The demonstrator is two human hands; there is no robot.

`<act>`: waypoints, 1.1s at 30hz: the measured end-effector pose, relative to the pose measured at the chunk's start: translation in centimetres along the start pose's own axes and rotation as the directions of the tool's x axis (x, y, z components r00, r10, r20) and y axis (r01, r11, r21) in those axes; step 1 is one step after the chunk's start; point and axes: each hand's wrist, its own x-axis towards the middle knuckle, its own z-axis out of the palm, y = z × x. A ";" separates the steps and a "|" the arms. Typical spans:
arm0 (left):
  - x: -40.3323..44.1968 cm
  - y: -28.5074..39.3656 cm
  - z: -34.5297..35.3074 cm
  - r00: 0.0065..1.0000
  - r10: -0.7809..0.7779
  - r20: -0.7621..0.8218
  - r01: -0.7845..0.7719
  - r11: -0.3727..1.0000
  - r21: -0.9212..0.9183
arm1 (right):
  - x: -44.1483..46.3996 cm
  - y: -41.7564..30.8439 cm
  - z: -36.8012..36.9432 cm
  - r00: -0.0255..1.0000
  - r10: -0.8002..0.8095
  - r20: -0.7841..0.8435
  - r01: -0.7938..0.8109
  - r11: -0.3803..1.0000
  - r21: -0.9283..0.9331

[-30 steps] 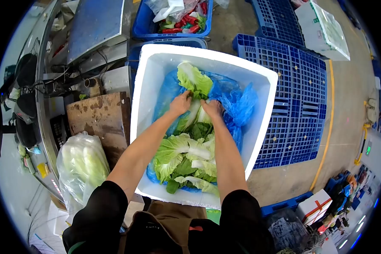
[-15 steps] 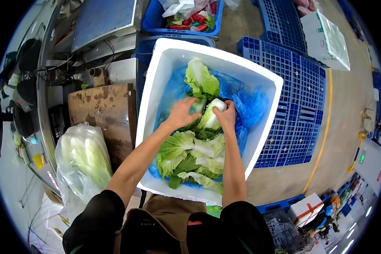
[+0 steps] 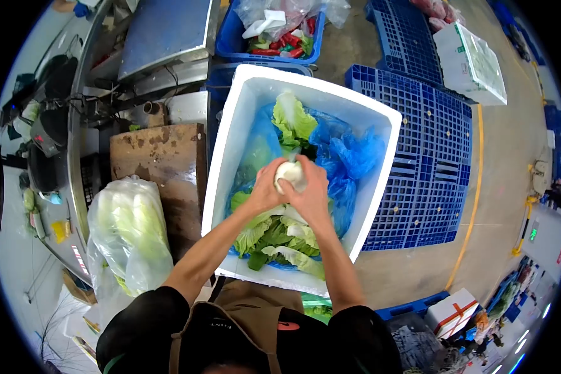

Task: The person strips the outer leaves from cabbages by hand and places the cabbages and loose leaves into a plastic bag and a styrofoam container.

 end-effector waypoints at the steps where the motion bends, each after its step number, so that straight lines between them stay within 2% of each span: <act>1: -0.9 0.9 -1.0 1.000 0.001 -0.008 -0.001 1.000 -0.002 | -0.8 -1.2 -0.8 0.999 -0.029 0.030 0.028 0.999 0.021; 2: -1.9 1.7 -1.9 1.000 -0.003 -0.013 0.003 1.000 -0.007 | -1.1 -1.6 -1.5 0.999 0.031 0.029 -0.036 0.979 0.202; 4: -3.6 3.0 -3.2 0.999 0.054 0.001 -0.054 0.997 0.058 | -1.7 -1.7 -3.7 0.989 0.134 0.064 -0.148 0.834 0.532; 5: -4.4 3.3 -3.7 0.996 0.083 0.018 -0.084 0.994 0.073 | -1.8 -1.4 -5.1 0.991 0.136 -0.011 -0.109 0.834 0.540; 8: -6.8 4.4 -4.8 0.989 0.133 0.068 -0.136 0.990 0.041 | -1.7 -1.0 -8.3 0.976 0.208 -0.064 -0.128 0.785 0.607; 10: -7.7 6.6 -5.9 0.980 0.187 0.064 -0.186 0.982 -0.024 | -1.8 -1.3 -9.5 0.998 0.055 -0.009 -0.042 0.835 0.548; 11: -7.6 8.7 -7.1 0.969 0.239 0.063 -0.240 0.971 0.008 | -2.0 -1.8 -9.8 0.999 -0.020 0.027 0.003 0.854 0.520; 14: -7.2 13.4 -9.2 0.998 0.045 0.045 -0.027 0.937 -0.350 | -2.6 -4.4 -8.9 0.945 -0.281 0.170 0.133 0.801 0.583; 15: -6.6 15.6 -9.8 1.000 0.006 0.000 -0.005 0.919 -0.394 | -2.8 -5.4 -8.5 0.934 -0.256 0.249 0.096 0.852 0.514; 18: -3.6 17.6 -10.6 0.978 -0.119 -0.169 0.036 0.904 -0.426 | -2.8 -8.4 -6.3 0.938 -0.242 0.246 0.019 0.749 0.662; 19: -3.0 18.8 -11.5 0.981 -0.164 -0.102 0.094 0.867 -0.490 | -3.0 -9.8 -5.8 0.956 -0.169 0.241 -0.042 0.731 0.681; 20: -2.7 19.9 -12.6 0.979 -0.203 -0.031 0.153 0.822 -0.549 | -2.9 -9.5 -5.3 0.954 -0.117 0.276 -0.142 0.636 0.759; 22: -3.5 20.7 -14.3 0.985 -0.147 0.088 0.172 0.867 -0.469 | -2.3 -7.2 -3.4 0.933 -0.019 0.359 -0.322 0.401 0.858; 23: -4.1 20.9 -15.1 0.982 -0.154 0.111 0.188 0.876 -0.445 | -3.3 -7.9 -2.7 0.929 0.119 0.350 -0.364 0.122 0.923; 24: -4.8 20.9 -15.9 0.978 -0.159 0.132 0.201 0.885 -0.421 | -3.6 -8.6 -2.3 0.931 -0.002 0.364 -0.364 -0.007 0.931; 26: -7.0 21.3 -17.8 0.988 -0.145 0.057 0.155 0.866 -0.475 | -4.3 -10.0 -1.8 0.910 -0.232 0.343 -0.398 -0.262 0.879; 27: -8.3 21.3 -18.7 0.990 -0.139 0.021 0.131 0.855 -0.502 | -4.9 -10.3 -1.5 0.901 -0.269 0.342 -0.423 -0.358 0.832; 29: -11.4 19.6 -20.5 0.982 -0.170 -0.079 0.108 0.856 -0.505 | -5.1 -11.1 -1.4 0.853 -0.386 0.351 -0.492 -0.367 0.790; 30: -13.8 19.2 -21.6 0.971 -0.185 -0.149 0.106 0.899 -0.426 | -5.2 -11.5 -1.3 0.822 -0.443 0.358 -0.531 -0.369 0.763; 31: -16.6 18.9 -22.9 0.954 -0.198 -0.224 0.112 0.933 -0.343 | -5.4 -12.3 -1.3 0.827 -0.412 0.383 -0.539 -0.389 0.747; 33: -22.4 17.0 -25.2 0.874 -0.123 -0.470 0.143 0.990 0.008 | -5.5 -13.0 -1.0 0.828 -0.357 0.432 -0.540 -0.303 0.785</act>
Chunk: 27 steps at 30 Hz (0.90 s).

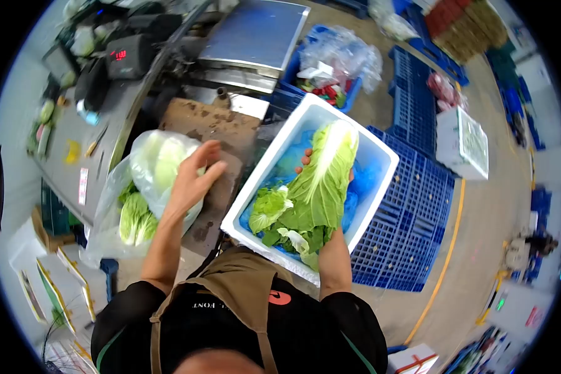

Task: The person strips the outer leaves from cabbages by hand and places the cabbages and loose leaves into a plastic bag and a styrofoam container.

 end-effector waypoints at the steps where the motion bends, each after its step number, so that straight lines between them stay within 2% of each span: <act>1: -2.1 -0.9 -2.6 0.986 0.068 -0.150 -0.054 0.994 0.094 | 0.1 1.7 1.5 0.995 -0.079 -0.058 0.069 0.985 -0.157; 2: -4.4 -1.6 -5.4 0.956 0.112 -0.272 -0.034 0.960 0.277 | 0.1 3.4 3.1 0.981 -0.157 -0.116 0.113 0.942 -0.317; 3: -7.0 -2.4 -8.4 0.905 0.156 -0.395 0.047 0.888 0.458 | 1.1 3.3 1.1 0.998 -0.068 -0.010 0.059 0.923 -0.380; 4: -9.4 -2.8 -10.8 0.833 0.184 -0.521 0.182 0.799 0.573 | 1.8 4.3 2.7 0.998 0.061 -0.025 -0.066 0.946 -0.317; 5: -11.8 -3.6 -13.3 0.761 0.264 -0.593 0.326 0.635 0.701 | 2.7 5.7 4.6 0.984 0.177 -0.002 -0.165 0.917 -0.362; 7: -15.2 -4.2 -17.0 0.611 0.230 -0.758 0.665 0.370 0.649 | 3.6 9.5 12.4 0.942 0.324 -0.081 -0.307 0.742 -0.597; 10: -20.6 -7.4 -20.9 0.373 0.116 -0.921 0.904 0.180 0.388 | 6.8 15.5 16.0 0.766 0.631 -0.126 -0.412 0.330 -0.850; 11: -22.2 -9.7 -21.7 0.298 0.060 -0.953 0.898 0.322 0.301 | 8.0 18.3 17.1 0.688 0.705 -0.171 -0.396 0.168 -0.903; 13: -24.7 -14.4 -22.7 0.180 -0.066 -0.981 0.807 0.581 0.109 | 9.1 25.8 19.9 0.519 0.828 -0.214 -0.158 -0.153 -0.976; 14: -25.6 -14.9 -23.1 0.162 -0.246 -0.956 0.671 0.738 -0.076 | 9.6 29.6 20.9 0.430 0.860 -0.276 0.012 -0.311 -0.950; 15: -26.1 -15.5 -23.5 0.185 -0.406 -0.895 0.495 0.825 -0.272 | 10.1 33.4 19.9 0.344 0.904 -0.254 0.148 -0.319 -0.936; 16: -26.1 -16.0 -24.1 0.252 -0.535 -0.807 0.296 0.836 -0.462 | 10.4 37.1 20.4 0.312 0.883 -0.352 0.305 -0.444 -0.843; 17: -26.0 -16.1 -24.4 0.238 -0.510 -0.827 0.204 0.859 -0.470 | 10.2 40.8 21.2 0.292 0.869 -0.399 0.429 -0.492 -0.758; 18: -25.6 -15.7 -24.3 0.220 -0.482 -0.848 0.110 0.876 -0.470 | 11.0 44.4 17.8 0.266 0.904 -0.335 0.536 -0.428 -0.728; 19: -25.3 -15.2 -24.5 0.201 -0.454 -0.868 0.013 0.887 -0.461 | 10.7 47.8 17.5 0.245 0.901 -0.359 0.647 -0.428 -0.631; 20: -25.2 -14.9 -24.9 0.201 -0.486 -0.851 -0.026 0.865 -0.500 | 10.6 50.8 16.0 0.231 0.924 -0.303 0.731 -0.371 -0.573; 21: -25.4 -15.0 -25.4 0.196 -0.490 -0.849 -0.038 0.861 -0.506 | 10.3 53.9 15.2 0.198 0.915 -0.350 0.769 -0.367 -0.523; 23: -25.9 -15.6 -25.9 0.188 -0.502 -0.844 -0.065 0.852 -0.520 | 11.2 58.6 11.7 0.021 0.940 -0.341 0.891 -0.172 -0.421; 26: -27.3 -16.9 -26.0 0.255 -0.492 -0.832 0.052 0.867 -0.496 | 13.9 62.4 7.5 -0.063 0.982 -0.180 0.917 -0.014 -0.399; 27: -27.5 -17.6 -26.0 0.288 -0.513 -0.809 0.112 0.857 -0.503 | 14.7 63.0 6.5 -0.035 0.991 -0.126 0.883 -0.028 -0.468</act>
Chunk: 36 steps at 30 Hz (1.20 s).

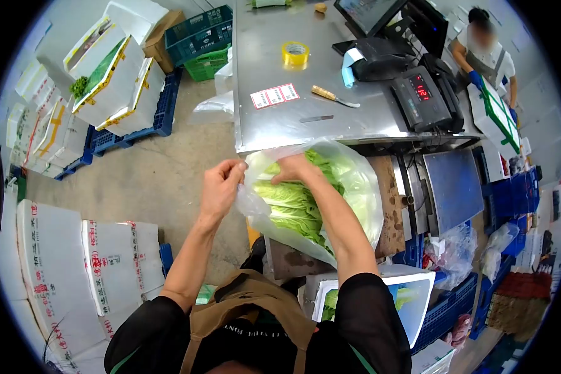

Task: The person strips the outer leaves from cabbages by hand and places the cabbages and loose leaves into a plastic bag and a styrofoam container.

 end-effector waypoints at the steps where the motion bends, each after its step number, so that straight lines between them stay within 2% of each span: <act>1: 0.1 -0.6 -0.2 0.999 -0.029 0.038 0.027 0.998 0.060 | 0.2 0.7 0.3 0.998 0.004 -0.063 0.001 0.997 0.083; 2: 0.1 -0.9 -0.4 0.995 -0.060 0.076 0.050 0.992 0.118 | 0.4 1.6 0.5 0.992 0.016 -0.126 0.005 0.987 0.164; 3: -0.4 -0.8 -0.8 0.973 -0.161 0.163 0.105 0.947 0.303 | 0.5 2.5 0.9 0.998 0.056 -0.041 -0.043 0.963 0.267; 6: -1.1 -3.4 -1.6 0.832 -0.345 0.434 -0.015 0.769 0.639 | 1.3 6.7 4.9 0.979 0.189 0.076 -0.204 0.909 0.364; 7: -1.6 -3.3 -1.9 0.768 -0.388 0.510 0.080 0.848 0.524 | 0.6 5.0 3.4 0.972 0.182 0.152 -0.214 0.948 0.236; 9: -4.0 -2.3 -1.4 0.785 -0.192 0.589 0.130 0.981 0.146 | 0.4 6.6 4.4 0.954 0.140 0.264 -0.214 0.937 0.277; 10: -4.9 -2.0 -1.2 0.799 -0.088 0.595 0.154 0.986 -0.061 | 0.0 6.2 4.3 0.938 0.117 0.326 -0.219 0.929 0.296; 11: -4.7 -2.0 -1.2 0.721 -0.223 0.656 0.387 0.915 -0.115 | 0.1 5.9 4.1 0.933 0.069 0.354 -0.198 0.918 0.343; 12: -4.9 -2.0 -1.3 0.745 -0.194 0.638 0.448 0.854 -0.263 | 0.5 5.6 4.0 0.922 0.083 0.379 -0.222 0.913 0.343; 14: -4.7 -1.5 -1.3 0.786 -0.146 0.600 0.524 0.673 -0.522 | 1.4 3.4 1.8 0.905 0.118 0.409 -0.274 0.896 0.349; 15: -4.9 -0.7 -1.4 0.766 -0.090 0.636 0.541 0.625 -0.563 | 1.3 2.4 0.9 0.892 0.140 0.429 -0.309 0.883 0.354; 17: -5.1 0.0 -1.4 0.769 -0.096 0.632 0.536 0.634 -0.557 | 0.1 1.2 -0.3 0.865 0.193 0.463 -0.384 0.848 0.365; 20: -3.7 0.3 -2.5 0.821 -0.097 0.562 0.471 0.670 -0.573 | -2.8 2.3 -0.5 0.896 0.379 0.232 -0.445 0.760 0.474; 21: -3.5 0.5 -2.6 0.835 -0.115 0.537 0.464 0.672 -0.577 | -4.8 2.8 -0.9 0.908 0.411 0.082 -0.388 0.749 0.537; 23: -3.2 0.5 -2.3 0.837 -0.132 0.532 0.474 0.661 -0.582 | -10.4 4.2 -0.8 0.871 0.452 -0.191 -0.301 0.800 0.520; 24: -3.0 0.3 -2.1 0.826 -0.128 0.549 0.487 0.651 -0.582 | -13.5 4.9 -0.5 0.841 0.441 -0.314 -0.282 0.851 0.443; 26: -2.8 0.3 -1.5 0.817 -0.128 0.563 0.498 0.650 -0.574 | -19.7 5.5 -1.8 0.904 0.374 -0.208 -0.323 0.914 0.244; 27: -2.8 0.4 -1.1 0.819 -0.132 0.558 0.494 0.657 -0.569 | -22.9 6.6 -2.5 0.896 0.405 -0.180 -0.407 0.913 0.028; 28: -2.7 0.6 -0.8 0.824 -0.139 0.550 0.489 0.665 -0.564 | -26.0 7.7 -3.2 0.885 0.439 -0.155 -0.463 0.866 -0.189; 30: -2.7 0.7 -0.7 0.835 -0.126 0.535 0.467 0.677 -0.569 | -30.7 7.3 -7.7 0.816 0.518 -0.256 -0.574 0.678 -0.459; 32: -2.6 0.8 -0.7 0.855 -0.120 0.504 0.420 0.731 -0.538 | -31.7 5.1 -10.9 0.814 0.458 -0.358 -0.580 0.680 -0.449; 33: -2.5 0.4 -0.8 0.862 -0.103 0.496 0.375 0.789 -0.487 | -30.9 2.2 -11.6 0.817 0.488 -0.308 -0.577 0.696 -0.427; 36: -3.6 0.6 -0.5 0.863 -0.198 0.465 0.352 0.895 -0.273 | -30.2 0.5 -10.8 0.907 0.253 -0.337 -0.332 0.921 -0.202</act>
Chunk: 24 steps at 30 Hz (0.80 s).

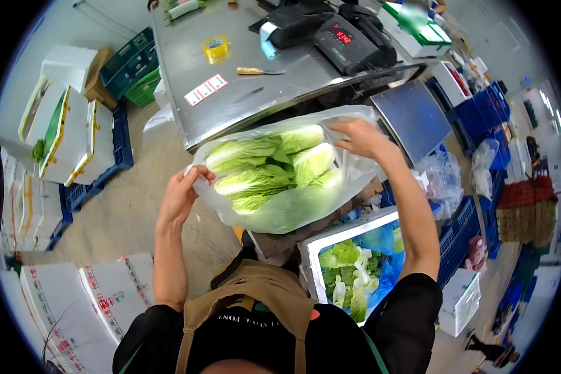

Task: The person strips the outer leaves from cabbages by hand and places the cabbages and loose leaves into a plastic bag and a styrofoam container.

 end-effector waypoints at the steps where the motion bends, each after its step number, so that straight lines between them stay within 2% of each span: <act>1: -0.5 -0.1 0.3 1.000 -0.010 -0.002 0.010 0.998 0.062 | -0.4 -0.8 0.3 0.997 -0.045 -0.068 0.049 0.997 0.055; 4: -1.2 -1.4 -0.2 0.995 -0.095 -0.014 0.096 0.989 0.108 | -2.4 -3.9 1.6 0.950 -0.153 -0.271 0.204 0.964 0.169; 6: -2.0 -1.1 0.1 0.990 -0.101 -0.102 0.117 0.980 0.163 | -5.3 -6.7 1.7 0.898 -0.185 -0.400 0.281 0.939 0.197; 7: -2.3 -1.0 0.3 0.984 -0.100 -0.146 0.127 0.974 0.188 | -7.1 -7.6 1.6 0.890 -0.124 -0.439 0.256 0.932 0.255; 9: -2.6 -2.2 -0.6 0.963 0.056 -0.265 0.040 0.939 0.342 | -10.8 -9.2 1.7 0.862 0.002 -0.507 0.214 0.905 0.368; 10: -2.7 -2.8 -0.5 0.940 0.142 -0.310 0.002 0.908 0.420 | -12.9 -9.4 2.4 0.843 0.146 -0.518 0.125 0.883 0.453; 12: -3.7 -1.7 2.8 0.815 0.453 -0.362 -0.175 0.787 0.592 | -17.8 -8.5 4.0 0.756 0.425 -0.499 -0.035 0.786 0.617; 13: -4.4 -1.0 4.9 0.720 0.594 -0.358 -0.242 0.699 0.673 | -20.3 -7.4 5.8 0.650 0.610 -0.454 -0.043 0.626 0.779; 14: -4.8 -0.7 6.6 0.675 0.693 -0.252 -0.358 0.607 0.710 | -22.7 -5.9 8.4 0.529 0.767 -0.362 -0.015 0.435 0.900; 15: -5.1 -0.6 8.3 0.615 0.776 -0.138 -0.469 0.501 0.727 | -25.0 -4.3 11.1 0.378 0.865 -0.330 0.015 0.350 0.937; 16: -4.8 -0.5 10.5 0.561 0.828 0.013 -0.591 0.390 0.706 | -29.4 -1.9 16.0 0.195 0.959 -0.206 0.020 0.206 0.978; 17: -5.0 -1.3 13.1 0.579 0.807 0.120 -0.691 0.407 0.598 | -31.6 -0.8 18.9 0.108 0.987 -0.118 0.027 0.116 0.993; 18: -5.5 -2.4 15.9 0.624 0.752 0.212 -0.712 0.437 0.549 | -34.3 0.3 21.4 0.000 1.000 -0.022 0.044 0.022 0.999; 20: -5.5 -5.4 21.2 0.703 0.532 0.471 -0.710 0.569 0.415 | -38.5 1.9 26.6 -0.100 0.994 0.054 0.061 -0.048 0.997; 22: -5.6 -8.9 26.7 0.688 0.170 0.706 -0.628 0.627 0.461 | -41.1 3.1 31.1 -0.155 0.983 0.099 0.070 -0.089 0.994; 24: -6.0 -13.4 32.0 0.607 -0.192 0.771 -0.482 0.682 0.550 | -43.0 4.3 35.5 -0.146 0.978 0.148 0.021 -0.146 0.989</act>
